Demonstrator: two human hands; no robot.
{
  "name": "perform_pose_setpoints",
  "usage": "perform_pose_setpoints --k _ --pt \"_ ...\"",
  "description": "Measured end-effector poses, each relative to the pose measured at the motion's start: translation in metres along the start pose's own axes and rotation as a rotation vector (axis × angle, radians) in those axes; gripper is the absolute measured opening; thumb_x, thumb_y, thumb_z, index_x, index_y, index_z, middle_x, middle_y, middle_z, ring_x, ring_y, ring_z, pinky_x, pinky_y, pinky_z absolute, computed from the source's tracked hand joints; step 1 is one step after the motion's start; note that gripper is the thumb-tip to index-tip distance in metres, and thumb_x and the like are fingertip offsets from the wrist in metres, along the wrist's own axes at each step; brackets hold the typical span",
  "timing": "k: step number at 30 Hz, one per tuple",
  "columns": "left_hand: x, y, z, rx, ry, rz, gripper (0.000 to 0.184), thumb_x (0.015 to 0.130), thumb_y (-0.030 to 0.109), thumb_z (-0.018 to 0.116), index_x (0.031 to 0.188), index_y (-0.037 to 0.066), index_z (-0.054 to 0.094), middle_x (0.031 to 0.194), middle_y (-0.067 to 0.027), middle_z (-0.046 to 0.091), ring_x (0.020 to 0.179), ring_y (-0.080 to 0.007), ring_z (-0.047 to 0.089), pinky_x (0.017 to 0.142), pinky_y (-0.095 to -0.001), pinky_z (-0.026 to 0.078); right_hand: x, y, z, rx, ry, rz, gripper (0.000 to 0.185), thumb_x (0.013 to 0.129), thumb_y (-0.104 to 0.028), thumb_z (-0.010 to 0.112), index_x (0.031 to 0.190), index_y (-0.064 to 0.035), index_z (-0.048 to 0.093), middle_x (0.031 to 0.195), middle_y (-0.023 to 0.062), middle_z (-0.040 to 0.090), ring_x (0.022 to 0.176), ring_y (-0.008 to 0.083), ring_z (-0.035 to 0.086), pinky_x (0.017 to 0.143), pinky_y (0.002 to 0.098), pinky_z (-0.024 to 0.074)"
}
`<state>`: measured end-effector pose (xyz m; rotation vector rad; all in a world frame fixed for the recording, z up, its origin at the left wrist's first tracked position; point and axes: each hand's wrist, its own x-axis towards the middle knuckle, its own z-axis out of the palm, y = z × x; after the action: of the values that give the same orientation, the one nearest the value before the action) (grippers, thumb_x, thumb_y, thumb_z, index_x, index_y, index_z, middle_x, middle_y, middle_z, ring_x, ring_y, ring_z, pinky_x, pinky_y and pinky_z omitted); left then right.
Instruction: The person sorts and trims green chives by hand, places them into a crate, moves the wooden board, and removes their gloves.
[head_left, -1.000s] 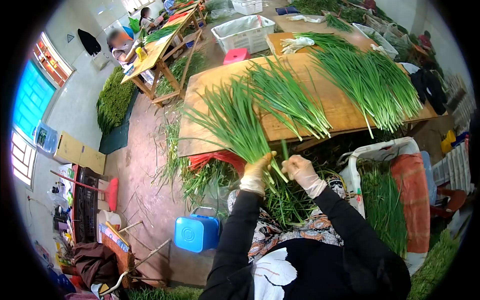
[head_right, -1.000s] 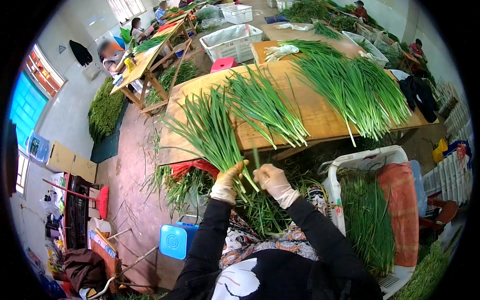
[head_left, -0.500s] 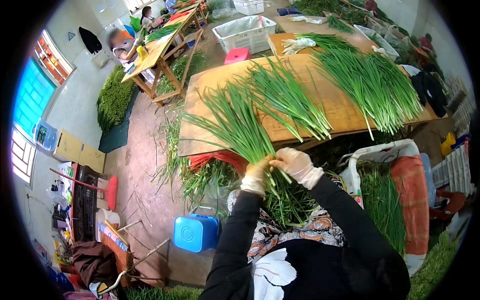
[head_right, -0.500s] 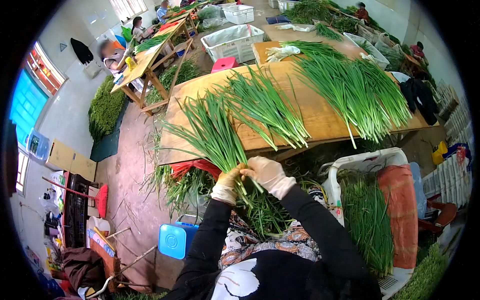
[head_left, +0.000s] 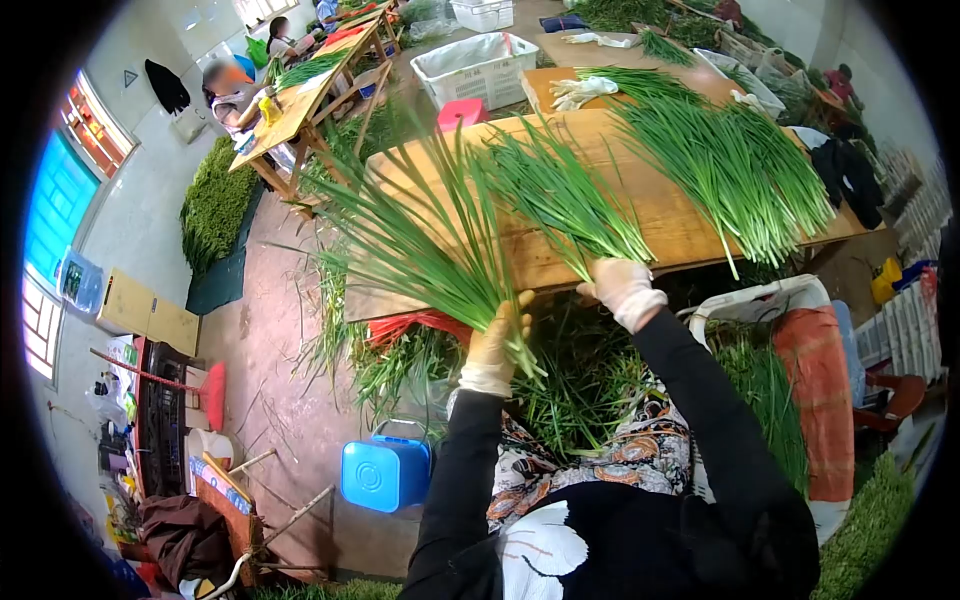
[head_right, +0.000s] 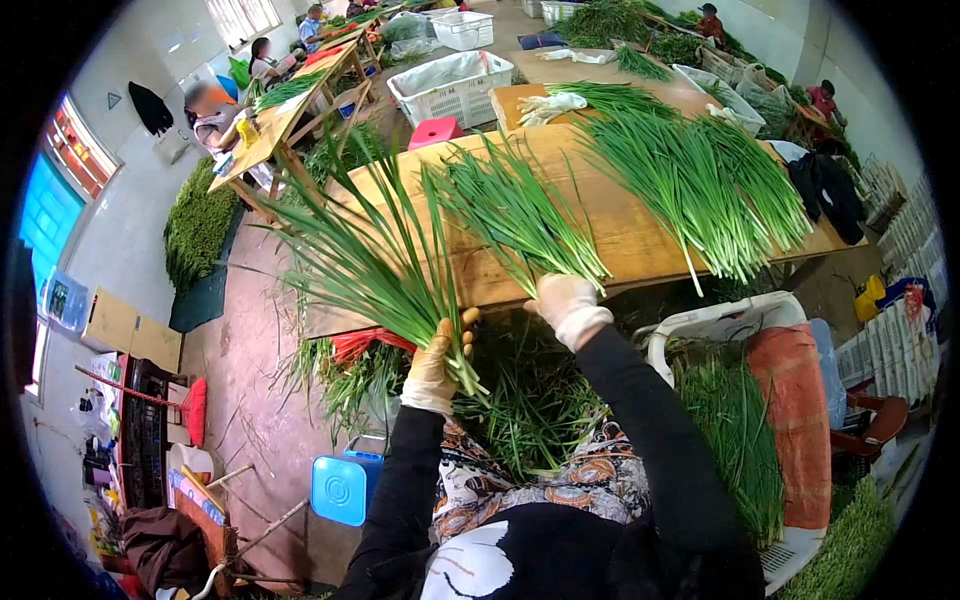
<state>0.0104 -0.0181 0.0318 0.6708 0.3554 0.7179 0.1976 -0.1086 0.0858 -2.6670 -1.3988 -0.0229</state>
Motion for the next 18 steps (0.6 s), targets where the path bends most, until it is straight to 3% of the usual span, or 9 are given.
perform_pose_setpoints --k 2,3,4,6,8,10,12,14,18 --pt "0.004 -0.002 -0.010 -0.082 -0.031 -0.066 0.042 0.077 0.016 0.059 0.112 -0.001 0.043 0.094 -0.0116 0.057 0.066 -0.0124 0.056 0.057 -0.0219 0.050 0.025 0.004 0.040 -0.077 -0.046 -0.058 0.037 0.068 -0.040 0.062 0.064 -0.0034 0.058 0.066 0.0154 0.059 0.064 0.0297 0.058 0.056 0.0352 0.0457" --pt "0.005 -0.001 -0.017 -0.165 -0.056 -0.177 0.042 0.077 0.017 0.059 0.112 -0.001 0.043 0.084 -0.0072 0.056 0.061 -0.0097 0.052 0.053 -0.0201 0.048 0.026 0.006 0.033 -0.120 -0.048 -0.146 0.033 0.072 -0.035 0.061 0.069 -0.0021 0.059 0.065 0.0121 0.060 0.058 0.0219 0.058 0.052 0.0293 0.0449" --pt "0.005 0.005 -0.016 -0.249 -0.082 -0.288 0.042 0.078 0.019 0.059 0.112 -0.001 0.043 0.075 -0.0028 0.054 0.056 -0.0070 0.049 0.049 -0.0183 0.045 0.022 0.004 0.016 -0.120 -0.043 -0.146 0.033 0.072 -0.035 0.061 0.069 -0.0021 0.059 0.065 0.0121 0.060 0.058 0.0219 0.058 0.052 0.0293 0.0449" --pt "-0.003 0.014 -0.010 -0.515 -0.123 -0.229 0.037 0.080 0.020 0.056 0.109 -0.001 0.045 0.059 0.0030 0.044 0.050 -0.0042 0.042 0.044 -0.0171 0.040 0.007 0.002 -0.017 1.095 -0.383 0.028 0.028 0.077 -0.029 0.057 0.073 -0.0014 0.059 0.064 0.0072 0.060 0.052 0.0114 0.054 0.048 0.0220 0.0412" --pt "-0.004 0.016 -0.010 -0.491 -0.052 -0.143 0.028 0.081 0.017 0.054 0.103 0.002 0.048 0.055 0.0059 0.037 0.047 -0.0022 0.039 0.042 -0.0142 0.036 -0.013 0.000 -0.018 1.304 -0.238 -0.056 0.025 0.083 -0.026 0.051 0.076 -0.0025 0.056 0.063 0.0009 0.058 0.048 0.0061 0.047 0.045 0.0169 0.0369" --pt "0.000 0.015 -0.015 -0.229 0.088 -0.147 0.022 0.079 0.019 0.057 0.093 0.002 0.053 0.063 0.0026 0.049 0.049 -0.0031 0.043 0.043 -0.0142 0.036 -0.026 -0.001 0.014 1.379 -0.575 0.016 0.031 0.083 -0.031 0.050 0.079 -0.0013 0.058 0.062 -0.0010 0.056 0.048 0.0044 0.045 0.046 0.0155 0.0360" --pt "0.000 0.010 -0.008 -0.068 0.253 -0.201 0.023 0.076 0.019 0.061 0.091 0.002 0.055 0.070 -0.0002 0.055 0.049 -0.0040 0.044 0.044 -0.0148 0.037 -0.043 0.002 0.029 1.529 -0.654 -0.151 0.038 0.083 -0.036 0.048 0.085 0.0001 0.060 0.062 -0.0013 0.056 0.049 0.0031 0.044 0.046 0.0147 0.0355" --pt "-0.007 0.004 -0.004 -0.020 0.315 -0.157 0.028 0.073 0.017 0.065 0.094 0.002 0.055 0.079 -0.0029 0.059 0.052 -0.0045 0.045 0.046 -0.0162 0.038 -0.061 -0.009 0.021 1.673 -0.679 -0.040 0.042 0.083 -0.039 0.046 0.086 0.0003 0.061 0.060 -0.0015 0.055 0.048 0.0019 0.044 0.046 0.0123 0.0345" --pt "-0.013 -0.009 -0.012 -0.025 0.145 -0.197 0.038 0.073 0.013 0.062 0.107 0.000 0.051 0.098 -0.0071 0.058 0.064 -0.0068 0.050 0.054 -0.0174 0.040 -0.074 -0.021 0.030 1.750 -0.829 -0.066 0.044 0.083 -0.040 0.046 0.089 0.0008 0.060 0.060 -0.0020 0.055 0.048 0.0020 0.043 0.047 0.0129 0.0351"
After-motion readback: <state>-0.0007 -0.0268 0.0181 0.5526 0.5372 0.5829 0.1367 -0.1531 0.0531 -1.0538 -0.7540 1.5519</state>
